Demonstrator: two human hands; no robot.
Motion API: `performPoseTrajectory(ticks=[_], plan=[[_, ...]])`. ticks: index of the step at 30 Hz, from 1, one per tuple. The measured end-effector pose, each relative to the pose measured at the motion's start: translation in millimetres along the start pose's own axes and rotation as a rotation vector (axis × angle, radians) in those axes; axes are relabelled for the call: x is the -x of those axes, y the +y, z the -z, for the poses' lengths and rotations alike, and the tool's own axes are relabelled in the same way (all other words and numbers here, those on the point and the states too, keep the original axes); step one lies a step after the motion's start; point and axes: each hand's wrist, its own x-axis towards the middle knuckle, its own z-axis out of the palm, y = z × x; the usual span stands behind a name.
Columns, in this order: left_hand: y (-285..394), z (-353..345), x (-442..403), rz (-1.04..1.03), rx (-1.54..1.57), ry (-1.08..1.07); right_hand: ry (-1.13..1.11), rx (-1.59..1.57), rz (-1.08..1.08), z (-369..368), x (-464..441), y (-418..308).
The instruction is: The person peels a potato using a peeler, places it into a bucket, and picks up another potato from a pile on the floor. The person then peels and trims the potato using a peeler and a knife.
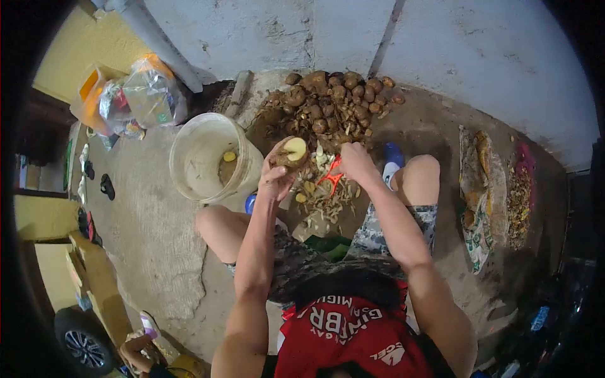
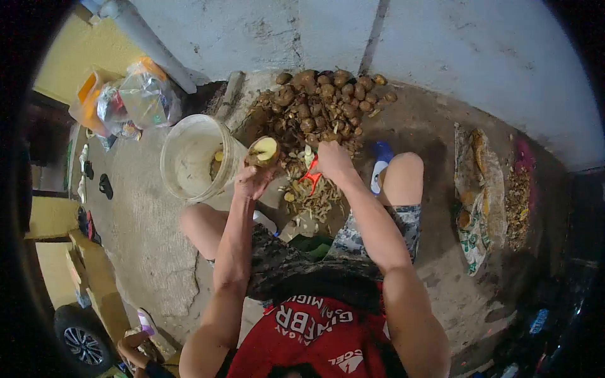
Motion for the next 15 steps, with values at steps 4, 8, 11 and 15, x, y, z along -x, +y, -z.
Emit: performPoseTrajectory(ticks=[4,8,11,15], plan=[[0,1,-4,-0.021,-0.020,0.028,0.216,-0.036,0.181,-2,13,-12],[1,-2,-5,-0.039,-0.246,0.153,0.310,-0.080,0.367,-12,27,-25],[0,0,-4,-0.052,-0.436,0.182,0.377,-0.064,0.414,-21,31,-28],[3,-8,-2,-0.065,-0.596,0.156,0.347,0.026,0.415,-26,28,-25]])
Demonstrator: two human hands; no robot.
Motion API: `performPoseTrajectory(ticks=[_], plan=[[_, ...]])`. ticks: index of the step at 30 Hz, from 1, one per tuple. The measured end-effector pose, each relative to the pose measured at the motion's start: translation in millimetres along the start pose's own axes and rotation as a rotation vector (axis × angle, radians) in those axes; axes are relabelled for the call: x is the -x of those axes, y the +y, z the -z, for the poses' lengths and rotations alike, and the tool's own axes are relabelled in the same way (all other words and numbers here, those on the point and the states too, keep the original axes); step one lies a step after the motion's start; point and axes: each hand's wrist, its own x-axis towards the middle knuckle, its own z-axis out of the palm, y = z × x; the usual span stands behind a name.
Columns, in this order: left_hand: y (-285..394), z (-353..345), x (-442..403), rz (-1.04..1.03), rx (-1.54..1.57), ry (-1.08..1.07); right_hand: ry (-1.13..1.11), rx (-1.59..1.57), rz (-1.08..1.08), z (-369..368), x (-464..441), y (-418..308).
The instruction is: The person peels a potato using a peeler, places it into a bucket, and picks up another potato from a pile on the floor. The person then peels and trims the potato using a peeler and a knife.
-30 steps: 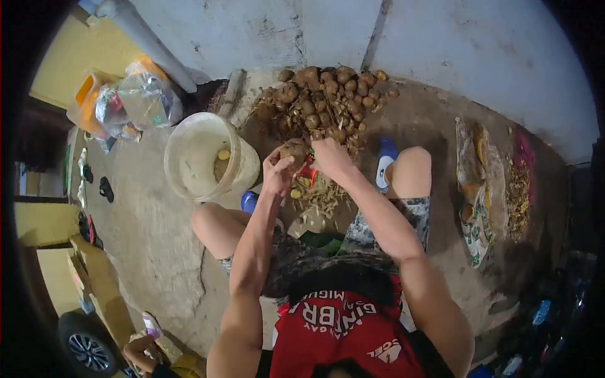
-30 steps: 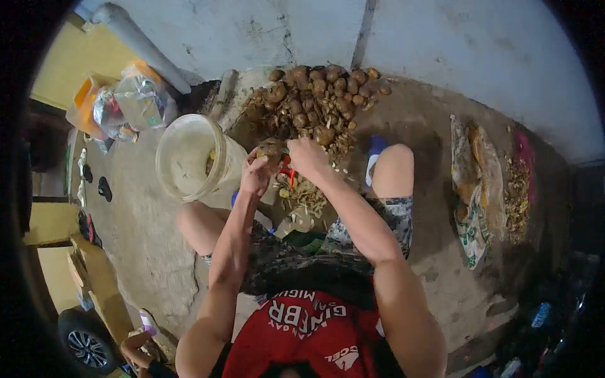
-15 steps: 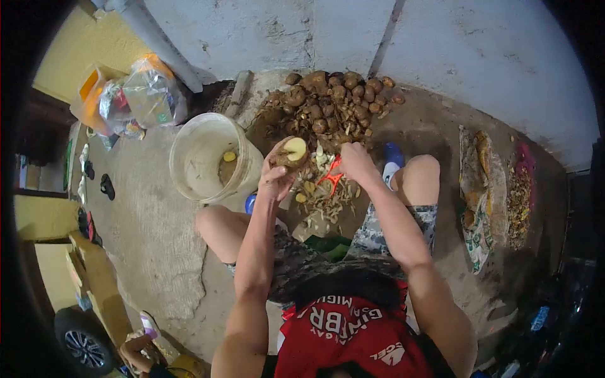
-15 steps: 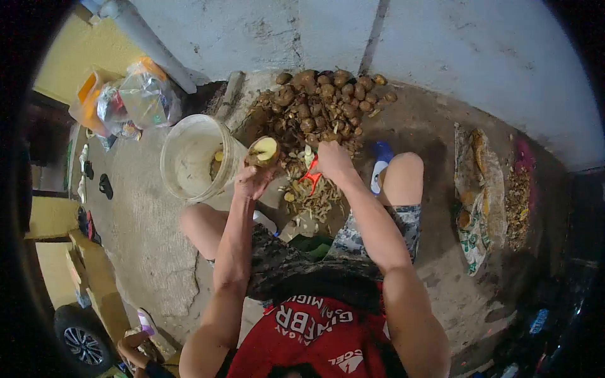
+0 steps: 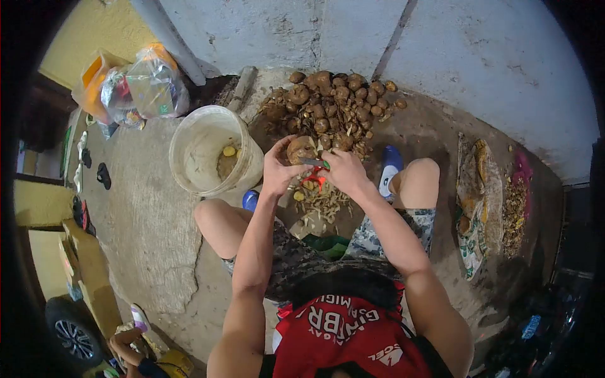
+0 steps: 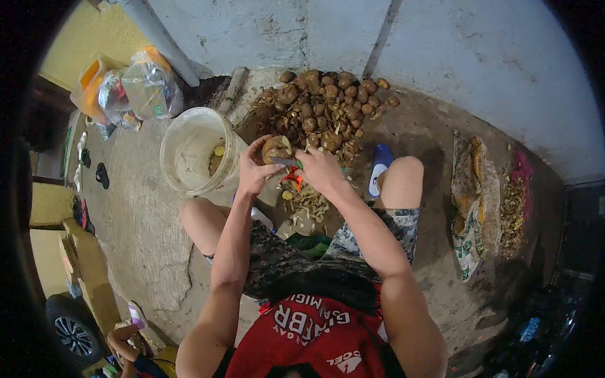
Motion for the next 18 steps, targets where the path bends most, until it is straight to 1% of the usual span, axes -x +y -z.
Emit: performPoseTrajectory(ticks=[2,4,5,6,7,9,10,13,15,17,18], plan=[[2,-1,1,-0.016,0.016,-0.017,-0.021,0.003,-0.016,-1,0,1],[1,1,1,-0.033,0.031,-0.033,0.175,-0.046,0.021,-4,1,4],[-3,3,-1,-0.032,0.150,-0.056,0.175,-0.045,0.023,-5,0,8],[-3,3,-1,-0.032,0.269,-0.079,0.111,-0.056,-0.022,-2,-2,9],[-3,4,-1,-0.033,0.269,-0.078,0.047,-0.067,-0.067,0,-4,10],[-4,4,-1,0.019,0.434,-0.057,0.056,-0.125,-0.095,0,-5,12],[-5,4,-1,0.017,0.435,-0.056,0.064,-0.183,-0.122,0,-6,12],[-8,1,-2,-0.015,0.454,-0.017,0.030,-0.168,-0.130,5,-6,8],[-8,0,-2,0.033,0.570,0.001,-0.012,-0.121,-0.154,14,-5,-2],[-6,-1,-1,0.058,0.570,-0.008,-0.052,-0.074,-0.178,15,-5,-3],[-6,-1,-1,0.083,0.570,-0.017,-0.064,-0.122,-0.194,13,-6,-1]])
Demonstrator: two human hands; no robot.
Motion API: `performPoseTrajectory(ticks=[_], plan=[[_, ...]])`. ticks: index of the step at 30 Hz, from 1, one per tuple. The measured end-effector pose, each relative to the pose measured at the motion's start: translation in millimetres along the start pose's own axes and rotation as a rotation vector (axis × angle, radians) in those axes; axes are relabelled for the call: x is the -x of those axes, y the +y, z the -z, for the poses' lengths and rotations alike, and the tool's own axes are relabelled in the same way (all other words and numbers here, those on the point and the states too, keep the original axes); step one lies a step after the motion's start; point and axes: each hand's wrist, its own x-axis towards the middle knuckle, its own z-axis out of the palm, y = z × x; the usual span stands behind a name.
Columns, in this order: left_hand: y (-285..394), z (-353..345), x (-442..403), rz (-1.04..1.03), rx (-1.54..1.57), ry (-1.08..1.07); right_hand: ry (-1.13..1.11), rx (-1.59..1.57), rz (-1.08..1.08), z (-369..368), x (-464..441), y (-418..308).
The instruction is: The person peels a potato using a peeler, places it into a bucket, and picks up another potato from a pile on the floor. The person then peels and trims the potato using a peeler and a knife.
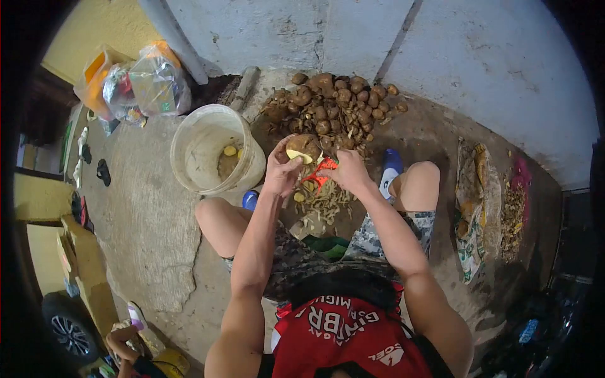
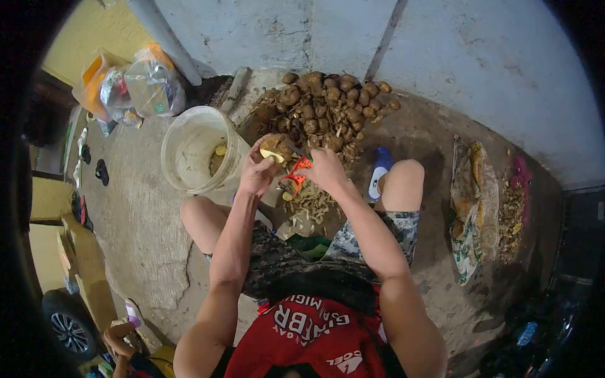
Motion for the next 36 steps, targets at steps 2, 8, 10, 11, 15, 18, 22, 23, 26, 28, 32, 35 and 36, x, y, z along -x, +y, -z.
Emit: performPoseTrajectory(ticks=[2,8,10,11,15,18,22,23,26,28,32,35,36], plan=[[-2,1,0,-0.005,-0.001,0.003,-0.015,-0.046,-0.014,-3,-1,4],[-7,5,-2,-0.033,-0.043,-0.015,0.175,0.032,0.225,-14,2,10],[-9,7,-2,-0.024,-0.045,-0.008,0.223,0.122,0.234,-12,5,6],[-10,7,-2,-0.028,-0.063,0.015,0.223,0.122,0.233,-10,5,5],[-9,6,-4,-0.023,-0.092,0.009,0.049,0.099,0.132,4,7,-9],[-9,8,-4,-0.011,-0.102,0.018,0.079,0.147,0.135,0,7,-7],[-8,8,-4,-0.038,-0.084,-0.010,0.144,0.172,0.171,-3,9,-5],[-8,7,-3,-0.041,-0.135,-0.014,0.144,0.172,0.170,-2,8,-5],[-7,9,-3,-0.038,-0.190,-0.030,0.084,0.142,0.112,4,3,-8],[-5,8,-2,-0.030,-0.195,-0.042,0.009,0.137,0.154,8,4,-10],[-4,12,-1,0.019,-0.238,-0.020,0.051,0.147,0.167,-1,4,-2],[-5,11,-7,0.012,-0.212,-0.035,0.003,0.132,0.101,8,2,-11],[-5,10,-4,0.009,-0.178,-0.052,0.025,0.128,0.116,6,5,-11]])
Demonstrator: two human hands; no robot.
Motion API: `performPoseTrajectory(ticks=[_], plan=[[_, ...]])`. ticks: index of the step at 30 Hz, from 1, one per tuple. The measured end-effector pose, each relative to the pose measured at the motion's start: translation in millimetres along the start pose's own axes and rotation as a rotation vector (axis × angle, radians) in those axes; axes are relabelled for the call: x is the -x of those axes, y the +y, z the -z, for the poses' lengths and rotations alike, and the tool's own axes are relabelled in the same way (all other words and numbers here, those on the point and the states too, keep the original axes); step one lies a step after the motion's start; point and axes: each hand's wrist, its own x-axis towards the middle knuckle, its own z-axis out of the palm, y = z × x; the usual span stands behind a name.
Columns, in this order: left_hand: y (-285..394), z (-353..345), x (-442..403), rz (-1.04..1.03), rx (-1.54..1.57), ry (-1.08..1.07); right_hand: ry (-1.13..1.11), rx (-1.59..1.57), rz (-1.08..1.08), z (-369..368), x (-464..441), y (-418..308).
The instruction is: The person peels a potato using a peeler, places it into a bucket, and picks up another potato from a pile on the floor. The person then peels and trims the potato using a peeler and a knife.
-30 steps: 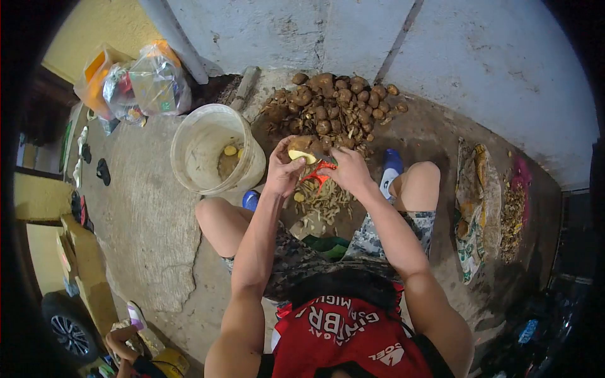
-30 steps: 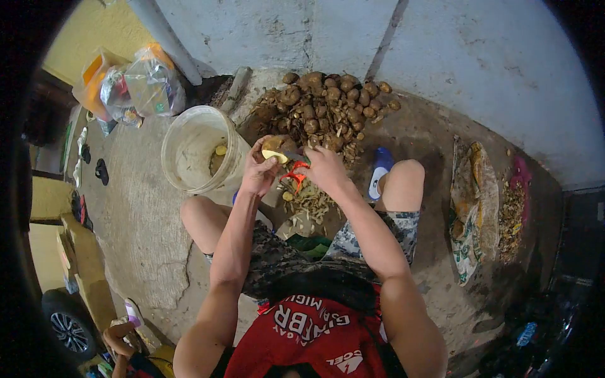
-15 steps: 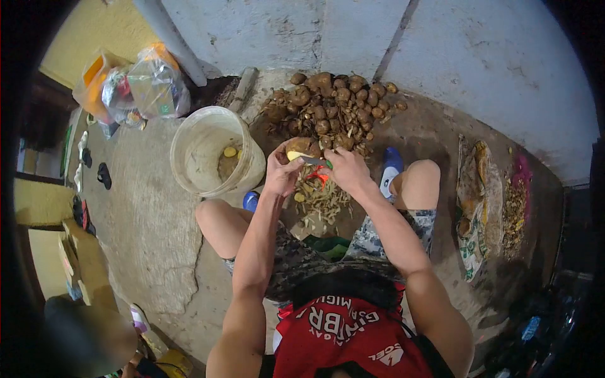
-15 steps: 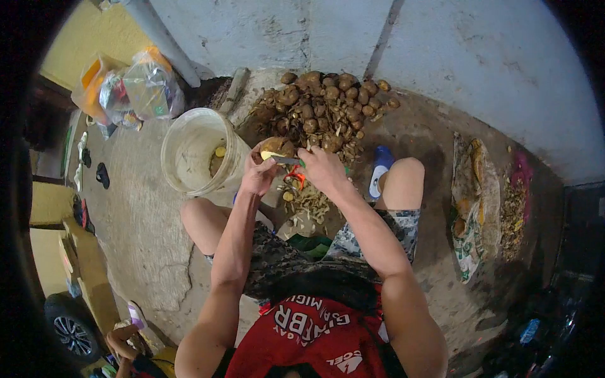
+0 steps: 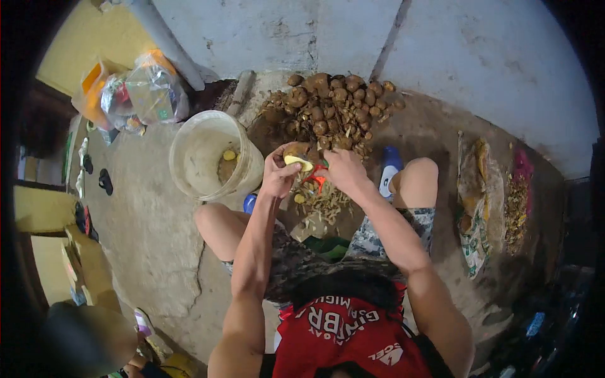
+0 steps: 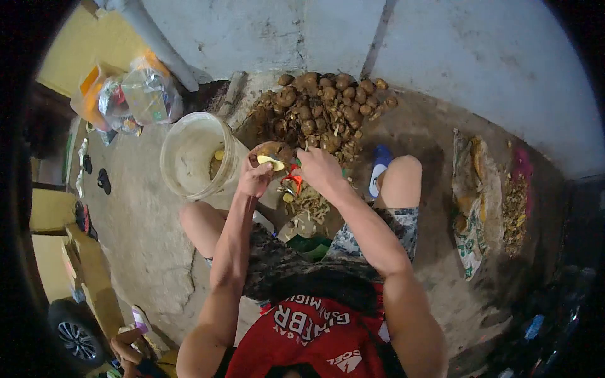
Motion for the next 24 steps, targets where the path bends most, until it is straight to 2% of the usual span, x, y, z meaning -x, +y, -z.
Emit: performPoseTrajectory(ticks=[2,4,8,10,12,14,18,19,20,22,24], plan=[[1,-2,-2,-0.009,0.001,-0.022,0.024,0.005,0.009,0,-3,3],[-4,1,-1,0.035,-0.119,0.091,-0.115,-0.026,-0.032,0,-7,5],[-3,3,-1,-0.015,-0.031,-0.020,0.023,-0.082,0.024,2,-2,3],[-10,2,0,0.018,-0.058,0.052,-0.071,-0.011,-0.037,-1,-6,7],[-6,-1,-7,0.013,-0.107,0.112,-0.193,-0.067,-0.084,9,-15,8],[-4,-1,-3,-0.024,-0.003,0.018,-0.049,-0.041,-0.020,6,-5,4],[-7,-6,3,0.069,-0.005,0.051,-0.144,0.027,-0.085,-2,-18,20],[-7,-9,2,-0.005,-0.004,0.005,-0.088,-0.003,-0.112,0,-13,22],[-4,-7,2,0.006,-0.011,0.001,-0.041,-0.034,-0.144,-2,-8,22],[2,-9,3,-0.041,0.102,-0.030,-0.073,-0.004,-0.186,-14,-10,34],[5,-7,5,-0.042,0.089,-0.037,-0.100,0.033,-0.204,-12,-15,43]])
